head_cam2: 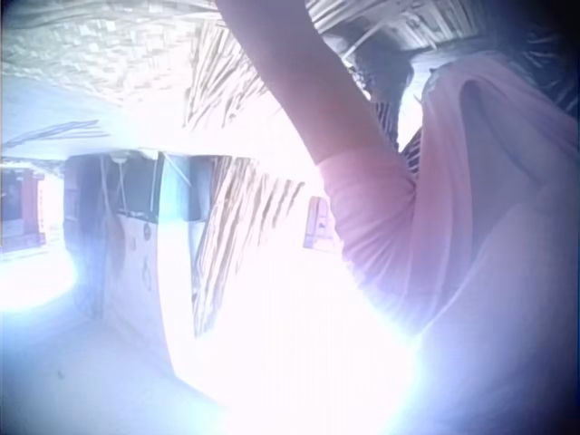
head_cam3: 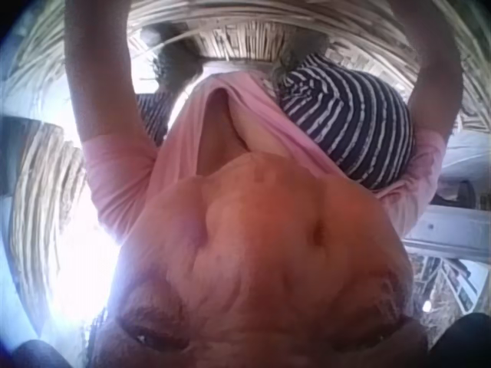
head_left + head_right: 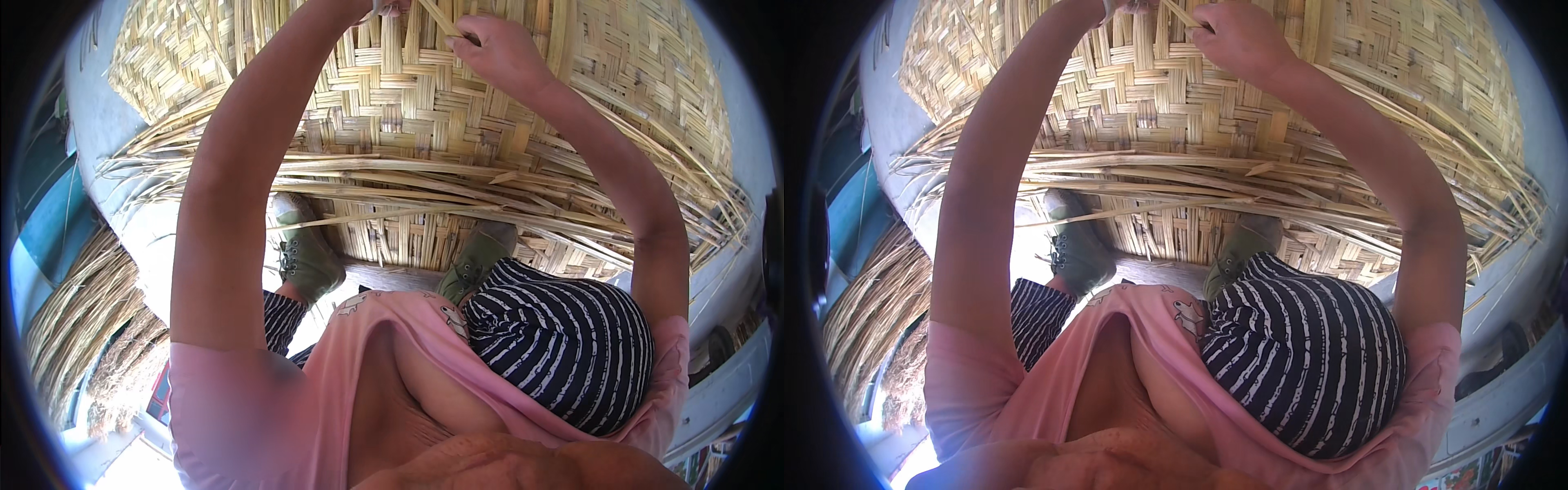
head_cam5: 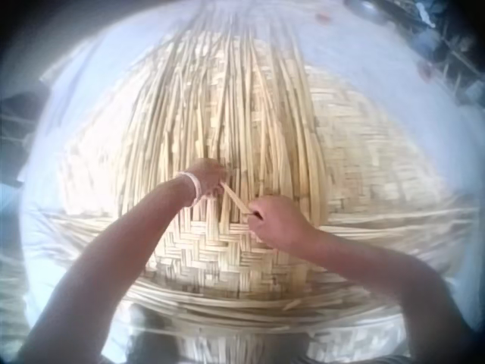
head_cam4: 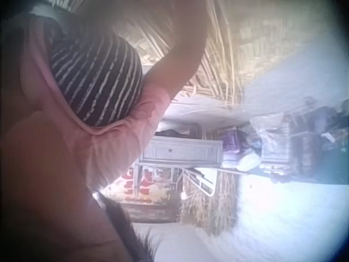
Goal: The person weaves a large flat basket using dried palm leaves. They interlace the leaves by hand, adjusting and tightening the weave as they work.
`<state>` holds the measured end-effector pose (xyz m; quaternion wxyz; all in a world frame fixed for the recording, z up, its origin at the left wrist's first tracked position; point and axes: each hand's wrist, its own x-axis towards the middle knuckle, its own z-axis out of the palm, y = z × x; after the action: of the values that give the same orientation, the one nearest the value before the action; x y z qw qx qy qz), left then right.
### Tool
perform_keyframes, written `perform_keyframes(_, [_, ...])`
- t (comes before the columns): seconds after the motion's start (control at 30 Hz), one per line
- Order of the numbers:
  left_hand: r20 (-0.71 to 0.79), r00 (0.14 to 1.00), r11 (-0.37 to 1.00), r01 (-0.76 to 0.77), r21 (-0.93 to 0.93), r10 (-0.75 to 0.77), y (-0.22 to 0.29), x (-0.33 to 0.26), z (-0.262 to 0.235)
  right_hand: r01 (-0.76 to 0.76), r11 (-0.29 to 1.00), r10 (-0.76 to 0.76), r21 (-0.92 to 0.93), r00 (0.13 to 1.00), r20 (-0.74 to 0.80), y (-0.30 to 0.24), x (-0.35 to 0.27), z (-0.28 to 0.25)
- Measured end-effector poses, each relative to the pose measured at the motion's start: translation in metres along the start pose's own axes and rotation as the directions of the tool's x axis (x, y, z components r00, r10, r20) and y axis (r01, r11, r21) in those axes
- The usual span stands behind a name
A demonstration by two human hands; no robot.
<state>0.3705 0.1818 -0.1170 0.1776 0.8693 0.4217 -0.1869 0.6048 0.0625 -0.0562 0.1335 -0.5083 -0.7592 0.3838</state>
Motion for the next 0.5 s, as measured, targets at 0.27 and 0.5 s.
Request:
perform_keyframes(0.27, [0.216, 0.974, 0.809, -0.185, 0.558, 0.074, 0.008, 0.023, 0.000, -0.028, 0.998, 0.029, 0.048, 0.999, -0.031, 0.005, -0.007, -0.001])
perform_keyframes(0.5, [0.320, 0.912, -0.122, 0.298, -0.947, -0.257, 0.023, -0.022, -0.027, -0.040, 0.982, 0.046, 0.184, 0.999, -0.028, 0.003, -0.011, -0.005])
